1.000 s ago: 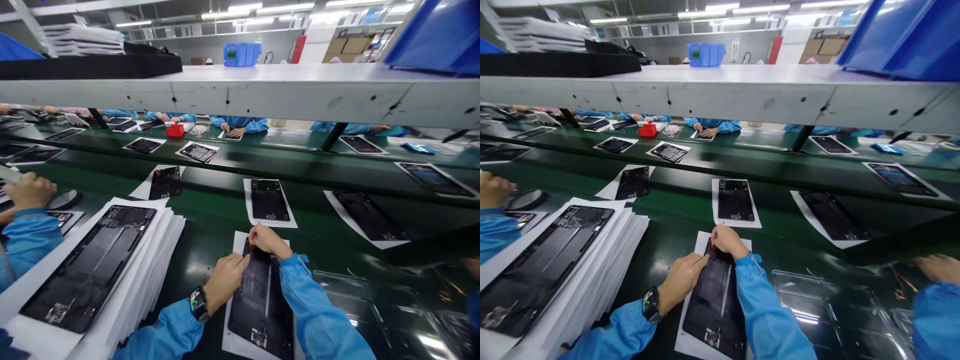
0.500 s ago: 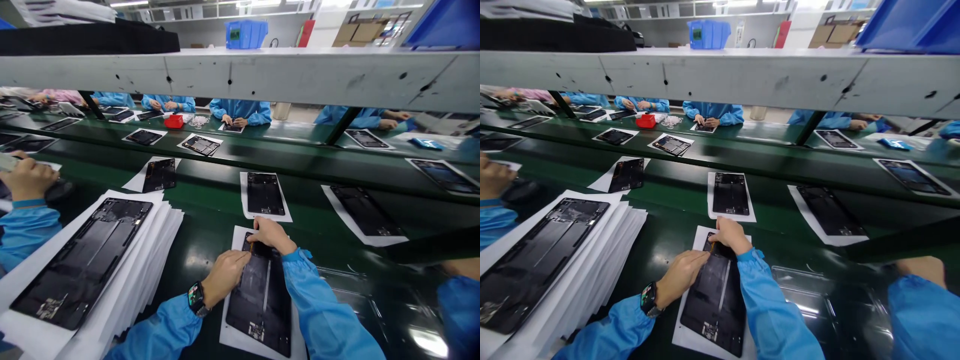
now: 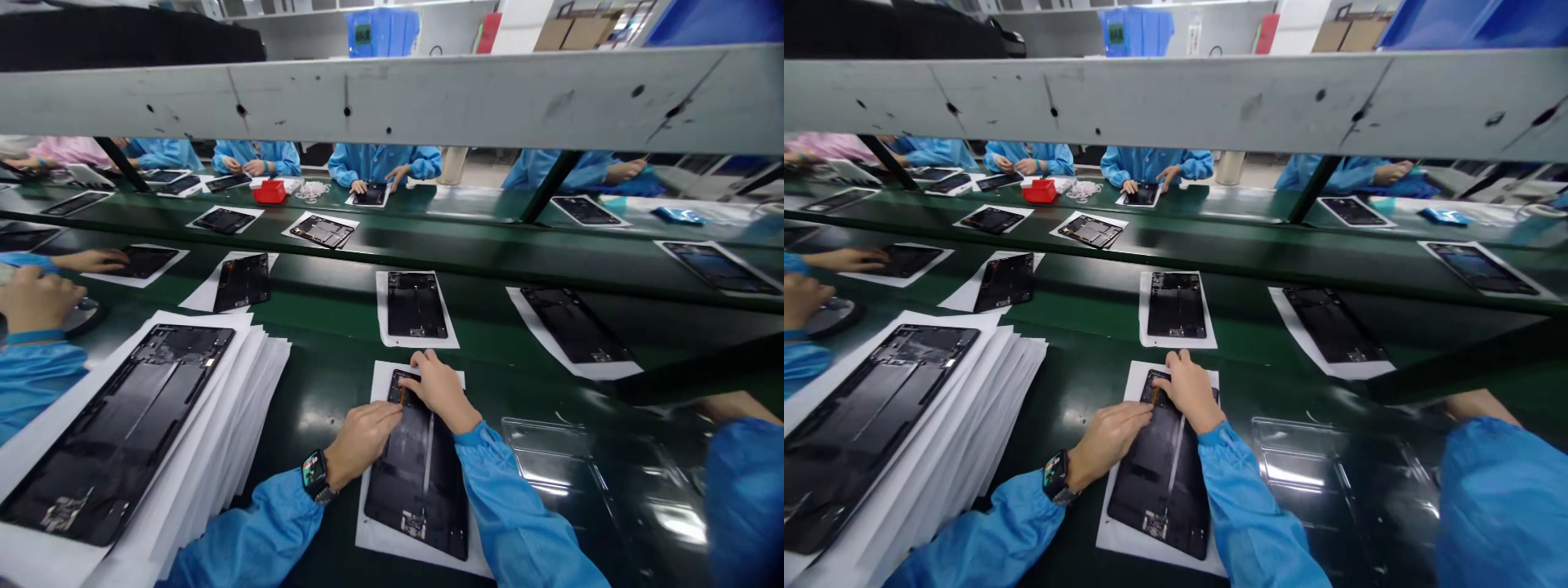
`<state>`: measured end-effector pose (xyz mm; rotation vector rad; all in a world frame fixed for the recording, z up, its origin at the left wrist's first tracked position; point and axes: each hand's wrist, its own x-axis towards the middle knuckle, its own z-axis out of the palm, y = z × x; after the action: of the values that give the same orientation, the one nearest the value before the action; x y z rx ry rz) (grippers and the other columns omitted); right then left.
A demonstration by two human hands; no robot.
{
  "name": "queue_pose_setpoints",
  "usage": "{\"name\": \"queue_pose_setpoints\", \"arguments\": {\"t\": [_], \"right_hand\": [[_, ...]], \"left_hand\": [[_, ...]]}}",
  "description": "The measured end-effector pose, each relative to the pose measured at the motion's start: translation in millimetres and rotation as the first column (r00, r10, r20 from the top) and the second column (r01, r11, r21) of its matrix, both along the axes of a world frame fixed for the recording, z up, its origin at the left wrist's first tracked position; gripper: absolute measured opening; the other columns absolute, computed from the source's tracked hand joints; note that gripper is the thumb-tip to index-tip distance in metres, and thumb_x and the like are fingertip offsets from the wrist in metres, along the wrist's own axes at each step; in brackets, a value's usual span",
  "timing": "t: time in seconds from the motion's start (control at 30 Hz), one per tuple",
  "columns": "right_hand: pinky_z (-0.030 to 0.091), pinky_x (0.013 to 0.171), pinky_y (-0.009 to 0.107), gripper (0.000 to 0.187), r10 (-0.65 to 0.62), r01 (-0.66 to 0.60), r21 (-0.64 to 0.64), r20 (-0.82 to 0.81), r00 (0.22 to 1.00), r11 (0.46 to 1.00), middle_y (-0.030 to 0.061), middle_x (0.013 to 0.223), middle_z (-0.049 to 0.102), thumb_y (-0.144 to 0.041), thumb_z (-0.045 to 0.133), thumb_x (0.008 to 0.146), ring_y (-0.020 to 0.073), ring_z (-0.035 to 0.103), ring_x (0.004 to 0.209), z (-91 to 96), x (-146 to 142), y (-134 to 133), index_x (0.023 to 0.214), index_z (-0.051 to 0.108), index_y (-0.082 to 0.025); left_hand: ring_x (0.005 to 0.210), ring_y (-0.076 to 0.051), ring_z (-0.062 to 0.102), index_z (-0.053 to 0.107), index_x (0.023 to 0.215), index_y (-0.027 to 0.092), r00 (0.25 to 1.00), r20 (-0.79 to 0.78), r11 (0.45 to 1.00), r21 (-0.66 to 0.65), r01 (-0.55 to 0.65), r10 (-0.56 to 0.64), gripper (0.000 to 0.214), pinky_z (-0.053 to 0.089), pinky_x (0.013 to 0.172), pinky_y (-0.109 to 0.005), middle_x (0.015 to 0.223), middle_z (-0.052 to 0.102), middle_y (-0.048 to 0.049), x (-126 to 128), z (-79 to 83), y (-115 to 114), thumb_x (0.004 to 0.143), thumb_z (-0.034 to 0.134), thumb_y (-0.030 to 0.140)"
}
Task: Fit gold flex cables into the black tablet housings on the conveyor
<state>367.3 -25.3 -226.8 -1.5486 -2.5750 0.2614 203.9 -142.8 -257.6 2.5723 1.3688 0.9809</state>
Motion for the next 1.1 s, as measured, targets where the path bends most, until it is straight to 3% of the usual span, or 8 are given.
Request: {"name": "queue_pose_setpoints", "arguments": {"t": [0.2, 0.7, 1.1], "right_hand": [[0.028, 0.056, 0.029, 0.033, -0.071, 0.071, -0.01, -0.126, 0.989, 0.997, -0.0015, 0.096, 0.053, -0.043, 0.075, 0.08, 0.0159, 0.058, 0.07, -15.3, 6.1, -1.4, 0.096, 0.053, -0.024], [0.03, 0.058, 0.03, 0.034, -0.118, 0.104, -0.114, -0.123, 0.985, 0.988, -0.0005, 0.096, 0.055, -0.045, 0.076, 0.078, 0.016, 0.058, 0.071, -4.6, 5.2, 1.3, 0.095, 0.054, -0.024], [0.027, 0.057, 0.03, 0.033, -0.096, 0.084, -0.084, -0.15, 0.984, 0.993, -0.0012, 0.095, 0.053, -0.045, 0.075, 0.08, 0.015, 0.056, 0.068, -8.1, 6.4, 0.2, 0.094, 0.053, -0.023]], "left_hand": [[0.101, -0.019, 0.066, 0.067, 0.101, 0.012, 0.998, -0.069, 1.0, 0.003, -0.004, 0.004, 0.025, 0.058, 0.088, -0.032, 0.111, 0.07, -0.0082, -0.1, 3.1, -2.1, 0.098, 0.042, 0.012], [0.103, -0.019, 0.067, 0.068, 0.103, 0.012, 0.995, -0.1, 0.999, -0.053, 0.01, -0.016, 0.025, 0.059, 0.088, -0.033, 0.11, 0.071, -0.0085, 1.3, 6.9, -5.1, 0.097, 0.044, 0.01], [0.102, -0.019, 0.067, 0.068, 0.102, 0.013, 0.989, -0.149, 0.998, -0.066, 0.015, -0.024, 0.025, 0.058, 0.087, -0.033, 0.109, 0.071, -0.0082, 2.0, 7.6, -3.6, 0.097, 0.044, 0.011]]}}
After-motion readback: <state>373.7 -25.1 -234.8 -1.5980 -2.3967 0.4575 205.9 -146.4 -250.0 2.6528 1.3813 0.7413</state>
